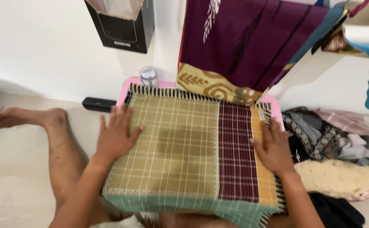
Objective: Folding a checkered hijab into a neat rectangular shape on a small table.
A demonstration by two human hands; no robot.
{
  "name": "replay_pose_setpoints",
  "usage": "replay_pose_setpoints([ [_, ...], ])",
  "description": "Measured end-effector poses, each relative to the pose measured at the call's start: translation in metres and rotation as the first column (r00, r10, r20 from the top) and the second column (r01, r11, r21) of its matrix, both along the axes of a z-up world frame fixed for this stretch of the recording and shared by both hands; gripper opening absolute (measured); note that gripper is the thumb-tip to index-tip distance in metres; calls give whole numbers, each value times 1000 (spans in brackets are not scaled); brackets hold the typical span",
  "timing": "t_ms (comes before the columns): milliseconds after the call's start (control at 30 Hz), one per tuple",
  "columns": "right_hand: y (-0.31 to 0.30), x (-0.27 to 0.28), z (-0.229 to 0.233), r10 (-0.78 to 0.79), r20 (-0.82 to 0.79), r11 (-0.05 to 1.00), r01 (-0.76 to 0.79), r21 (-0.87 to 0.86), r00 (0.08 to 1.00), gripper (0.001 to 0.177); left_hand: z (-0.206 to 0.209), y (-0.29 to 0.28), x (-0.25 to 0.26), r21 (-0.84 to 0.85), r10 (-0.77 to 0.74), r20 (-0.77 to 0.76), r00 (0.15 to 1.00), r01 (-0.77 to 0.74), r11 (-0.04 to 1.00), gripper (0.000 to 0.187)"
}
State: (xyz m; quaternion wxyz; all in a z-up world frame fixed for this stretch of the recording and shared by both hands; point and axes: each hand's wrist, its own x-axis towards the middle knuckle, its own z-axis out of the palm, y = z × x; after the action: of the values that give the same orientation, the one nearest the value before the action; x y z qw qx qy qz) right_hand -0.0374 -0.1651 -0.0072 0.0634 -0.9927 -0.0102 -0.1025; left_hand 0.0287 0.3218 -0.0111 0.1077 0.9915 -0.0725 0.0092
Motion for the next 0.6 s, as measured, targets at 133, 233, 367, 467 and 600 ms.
replay_pose_setpoints([
  [133, -19, -47, 11, -102, 205, 963, 45, 264, 973, 78, 33, 23, -39, -282, 124, 43, 991, -107, 953, 84],
  [233, -14, -103, 19, -457, -10, 534, 284, 796, 889, 66, 79, 17, -94, -542, 411, -515, 752, -657, 523, 83],
  [367, -43, -166, -81, -715, -15, 78, 100, 992, 699, 48, -53, 49, -127, -822, 312, -515, 798, -563, 84, 71],
  [467, -49, -190, -128, -682, -336, 169, 587, 792, 650, 54, -111, 56, -176, -901, 294, -343, 892, -401, 164, 90],
  [600, -3, -198, -118, -435, -265, -131, 231, 964, 861, 49, -52, 27, -199, -722, 304, -524, 796, -604, 337, 40],
])
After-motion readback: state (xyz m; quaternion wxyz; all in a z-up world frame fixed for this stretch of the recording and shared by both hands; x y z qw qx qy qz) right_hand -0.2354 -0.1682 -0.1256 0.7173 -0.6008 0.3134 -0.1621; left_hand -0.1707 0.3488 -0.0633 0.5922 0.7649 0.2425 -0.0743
